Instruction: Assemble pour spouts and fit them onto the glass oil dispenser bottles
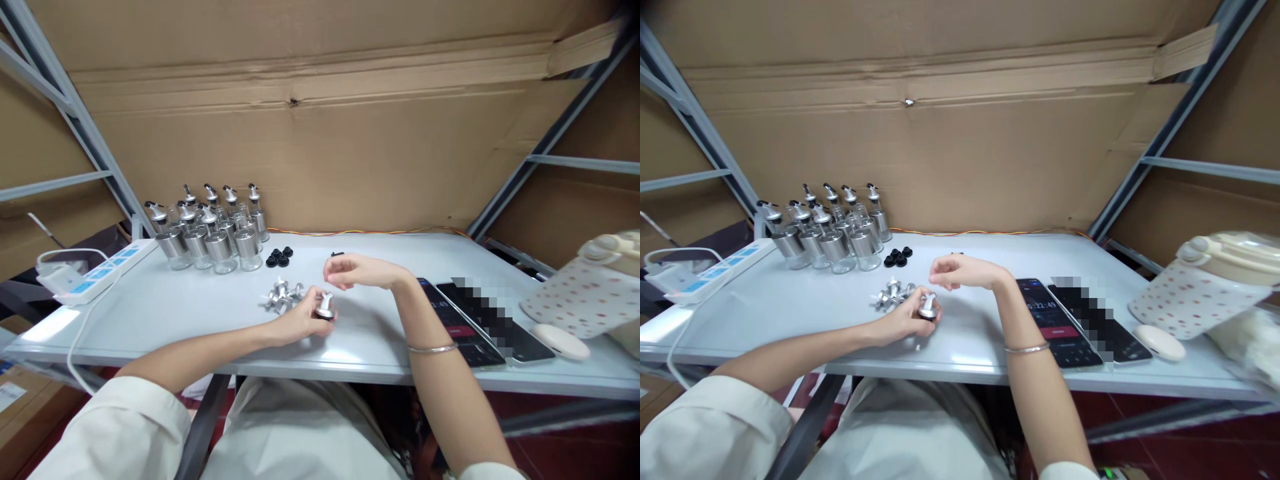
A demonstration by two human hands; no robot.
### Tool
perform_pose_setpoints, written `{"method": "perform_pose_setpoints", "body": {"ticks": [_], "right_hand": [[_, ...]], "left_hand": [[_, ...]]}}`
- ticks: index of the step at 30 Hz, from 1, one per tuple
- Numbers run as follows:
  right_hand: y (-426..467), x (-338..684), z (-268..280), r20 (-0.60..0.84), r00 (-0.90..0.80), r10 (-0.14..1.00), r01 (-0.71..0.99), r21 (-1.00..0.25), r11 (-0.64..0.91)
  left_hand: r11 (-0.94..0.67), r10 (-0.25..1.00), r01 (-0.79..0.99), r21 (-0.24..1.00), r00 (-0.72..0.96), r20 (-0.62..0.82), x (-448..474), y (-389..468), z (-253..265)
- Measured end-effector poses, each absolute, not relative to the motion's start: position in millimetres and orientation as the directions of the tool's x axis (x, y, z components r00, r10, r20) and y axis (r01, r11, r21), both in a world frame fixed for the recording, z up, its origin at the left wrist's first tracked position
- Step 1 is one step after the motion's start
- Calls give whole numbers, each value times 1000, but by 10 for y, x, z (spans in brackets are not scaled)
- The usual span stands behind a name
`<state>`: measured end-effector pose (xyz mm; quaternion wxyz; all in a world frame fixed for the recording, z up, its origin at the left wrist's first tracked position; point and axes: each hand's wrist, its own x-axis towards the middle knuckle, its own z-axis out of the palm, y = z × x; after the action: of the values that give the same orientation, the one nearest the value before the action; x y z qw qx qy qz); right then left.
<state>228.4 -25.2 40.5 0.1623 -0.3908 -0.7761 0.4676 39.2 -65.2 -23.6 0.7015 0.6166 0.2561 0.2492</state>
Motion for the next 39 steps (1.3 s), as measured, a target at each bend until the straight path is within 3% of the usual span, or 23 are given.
{"method": "perform_pose_setpoints", "body": {"ticks": [3, 5, 7, 10, 13, 19, 24, 28, 33, 39], "right_hand": [[-298, 2172, 428, -151, -762, 630, 355, -911, 210], [-300, 2158, 432, -94, -726, 681, 299, -935, 190], [-290, 2186, 437, 5, -617, 787, 247, -948, 200], [-268, 2253, 441, 117, -447, 887, 162, -964, 209], [-246, 2285, 425, 96, -435, 895, 117, -980, 162], [-207, 2199, 313, -116, -656, 746, 184, -983, 9], [-218, 2155, 277, -139, -733, 666, 91, -990, -106], [-241, 2143, 295, -172, -748, 641, 132, -985, -110], [-249, 2057, 291, -83, -723, 686, 106, -994, -9], [-225, 1977, 244, 53, -682, 729, 76, -987, 143]], "left_hand": [[41, 643, 17, 999, 765, -39, 380, -638, -157], [-99, 675, 59, 993, 738, 23, 367, -585, -69], [-343, 736, 145, 928, 656, 170, 345, -490, 34], [-717, 676, 314, 622, 532, 510, 300, -301, 142], [-849, 518, 411, 332, 523, 677, 249, -130, 108], [-934, 289, 355, 46, 672, 682, 134, 39, -116], [-907, 273, 416, -63, 695, 665, 95, 58, -83], [-876, 327, 474, -87, 717, 616, 97, 47, -49], [-821, 346, 557, -126, 660, 666, 99, 76, -36], [-814, 456, 581, 17, 619, 640, 80, 94, 8]]}}
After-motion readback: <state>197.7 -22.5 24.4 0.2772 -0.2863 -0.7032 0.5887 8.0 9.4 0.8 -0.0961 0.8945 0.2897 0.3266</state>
